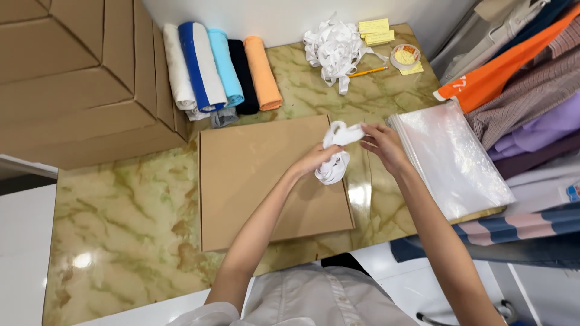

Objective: The person places a folded orange cloth into a clear plastic bag and seals it. They then untie a white ribbon from a cardboard box, remove the ribbon, and open the box to reveal two plastic-wrapped items. The person removes the items, closes the box, and stacks it on a pile of other boxes. Finally, they place a pink cloth into a plastic bag.

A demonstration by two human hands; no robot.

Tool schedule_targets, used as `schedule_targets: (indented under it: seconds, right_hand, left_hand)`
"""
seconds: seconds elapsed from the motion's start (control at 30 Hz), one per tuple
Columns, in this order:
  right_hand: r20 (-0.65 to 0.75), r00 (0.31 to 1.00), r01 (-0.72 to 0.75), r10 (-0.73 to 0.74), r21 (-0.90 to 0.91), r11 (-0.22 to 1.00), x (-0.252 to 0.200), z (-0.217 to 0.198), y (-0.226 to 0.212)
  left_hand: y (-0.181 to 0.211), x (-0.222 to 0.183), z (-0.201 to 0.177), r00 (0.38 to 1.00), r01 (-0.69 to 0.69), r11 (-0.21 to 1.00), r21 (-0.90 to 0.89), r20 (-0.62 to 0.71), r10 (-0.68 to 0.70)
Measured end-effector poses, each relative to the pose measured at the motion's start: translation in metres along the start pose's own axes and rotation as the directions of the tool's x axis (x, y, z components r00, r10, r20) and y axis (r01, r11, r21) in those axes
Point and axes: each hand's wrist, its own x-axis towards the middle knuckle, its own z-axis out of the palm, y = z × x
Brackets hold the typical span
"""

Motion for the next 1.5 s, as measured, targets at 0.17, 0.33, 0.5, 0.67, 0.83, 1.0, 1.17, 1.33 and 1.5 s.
schedule_targets:
  seconds: [0.17,0.33,0.5,0.67,0.83,1.0,1.17,1.33,1.5]
  right_hand:
    - [0.265,0.949,-0.205,0.169,0.115,0.972,0.005,0.006,-0.013]
    - [0.539,0.721,-0.525,0.436,0.013,0.851,0.048,0.009,-0.019]
    - [0.567,0.793,-0.336,0.224,0.099,0.937,0.077,0.005,-0.050]
    - [0.507,0.861,-0.076,0.045,0.041,0.996,0.145,-0.041,-0.032]
    - [0.259,0.955,0.196,-0.145,-0.188,0.962,0.170,-0.057,-0.028]
    - [0.194,0.975,0.110,-0.104,-0.019,0.994,0.202,-0.040,-0.019]
    - [0.088,0.995,-0.065,0.036,0.350,0.935,0.264,-0.022,-0.031]
    - [-0.091,0.993,0.085,-0.069,0.190,0.978,0.374,-0.023,-0.042]
    - [-0.234,0.849,0.397,-0.474,-0.311,0.864,0.455,-0.019,-0.087]
  left_hand:
    - [0.024,0.013,0.010,0.993,0.039,0.937,-0.346,-0.091,-0.075]
    - [0.029,0.055,0.020,0.993,0.098,0.899,-0.426,-0.016,-0.116]
    - [0.016,0.116,0.022,0.980,0.195,0.962,-0.192,0.086,-0.182]
    - [0.011,0.177,0.021,0.983,0.179,0.971,-0.155,-0.022,-0.185]
    - [0.007,0.243,0.012,0.943,0.062,0.927,-0.369,-0.282,-0.176]
    - [0.038,0.283,0.012,0.898,-0.148,0.778,-0.611,-0.412,-0.153]
    - [0.062,0.327,0.005,0.901,-0.226,0.740,-0.634,-0.425,-0.089]
    - [0.068,0.417,-0.043,0.854,-0.239,0.858,-0.454,-0.519,-0.036]
    - [0.084,0.461,-0.104,0.707,-0.253,0.944,0.210,-0.627,0.329]
